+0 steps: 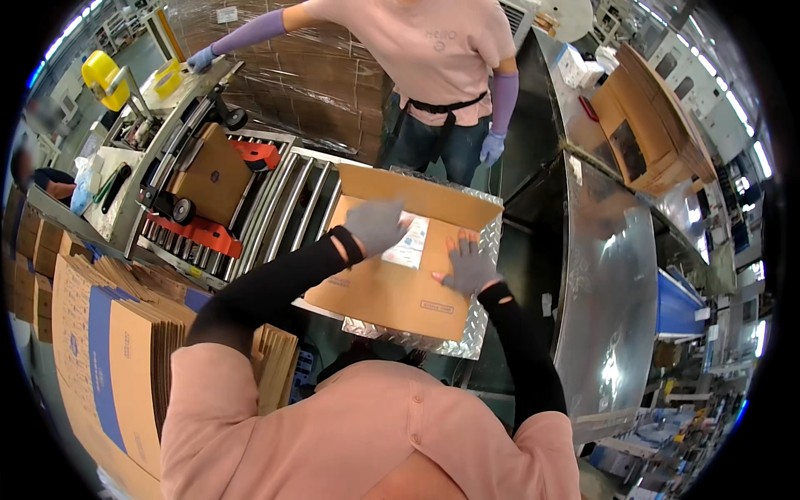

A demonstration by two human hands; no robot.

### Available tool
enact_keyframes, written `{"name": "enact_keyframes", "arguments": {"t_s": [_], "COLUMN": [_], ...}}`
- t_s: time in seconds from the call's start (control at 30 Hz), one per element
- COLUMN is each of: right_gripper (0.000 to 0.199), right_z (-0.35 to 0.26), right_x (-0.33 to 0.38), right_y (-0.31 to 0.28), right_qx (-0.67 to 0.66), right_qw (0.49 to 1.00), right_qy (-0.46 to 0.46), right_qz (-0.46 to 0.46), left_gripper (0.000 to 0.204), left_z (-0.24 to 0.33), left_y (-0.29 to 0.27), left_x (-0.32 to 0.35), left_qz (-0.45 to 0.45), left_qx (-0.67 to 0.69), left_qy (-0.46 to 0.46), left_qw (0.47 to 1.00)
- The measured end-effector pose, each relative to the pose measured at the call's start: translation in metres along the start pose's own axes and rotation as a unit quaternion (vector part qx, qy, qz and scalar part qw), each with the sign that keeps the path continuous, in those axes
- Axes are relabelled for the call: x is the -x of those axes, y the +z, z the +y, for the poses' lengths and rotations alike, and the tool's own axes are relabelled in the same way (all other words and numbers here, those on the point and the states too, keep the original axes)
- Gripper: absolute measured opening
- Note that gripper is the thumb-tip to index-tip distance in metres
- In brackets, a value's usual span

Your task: The person assembles cardboard boxes, places stacks of packaged paper products inside them, and puts the filled boxes onto a conveyor belt.

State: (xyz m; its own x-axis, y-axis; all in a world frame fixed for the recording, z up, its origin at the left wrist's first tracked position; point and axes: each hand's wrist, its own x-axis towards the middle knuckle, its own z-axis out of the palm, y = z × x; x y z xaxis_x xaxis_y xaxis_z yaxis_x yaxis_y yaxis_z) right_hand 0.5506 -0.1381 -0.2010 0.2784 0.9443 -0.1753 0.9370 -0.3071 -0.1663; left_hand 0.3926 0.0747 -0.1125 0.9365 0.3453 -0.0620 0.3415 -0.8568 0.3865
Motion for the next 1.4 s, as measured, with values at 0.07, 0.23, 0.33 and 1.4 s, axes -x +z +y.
{"name": "enact_keyframes", "arguments": {"t_s": [0.07, 0.23, 0.33, 1.4], "right_gripper": [0.088, 0.076, 0.074, 0.051], "right_z": [-0.015, -0.056, -0.029, -0.149], "right_x": [0.004, 0.035, 0.038, -0.134], "right_y": [0.034, 0.035, 0.074, 0.238], "right_qx": [0.039, -0.432, -0.441, -0.173], "right_qw": [0.991, 0.804, 0.836, 0.921], "right_qy": [-0.002, 0.139, 0.221, -0.256], "right_qz": [0.128, 0.384, 0.242, -0.236], "left_gripper": [0.043, 0.046, 0.066, 0.082], "left_z": [-0.007, -0.042, -0.048, -0.045], "left_y": [-0.032, 0.055, 0.122, -0.012], "left_x": [-0.025, 0.068, 0.097, 0.191], "left_qz": [0.321, 0.234, 0.206, 0.392], "left_qx": [-0.106, -0.226, -0.118, -0.008], "left_qy": [-0.05, -0.221, -0.369, -0.22], "left_qw": [0.94, 0.919, 0.899, 0.893]}}
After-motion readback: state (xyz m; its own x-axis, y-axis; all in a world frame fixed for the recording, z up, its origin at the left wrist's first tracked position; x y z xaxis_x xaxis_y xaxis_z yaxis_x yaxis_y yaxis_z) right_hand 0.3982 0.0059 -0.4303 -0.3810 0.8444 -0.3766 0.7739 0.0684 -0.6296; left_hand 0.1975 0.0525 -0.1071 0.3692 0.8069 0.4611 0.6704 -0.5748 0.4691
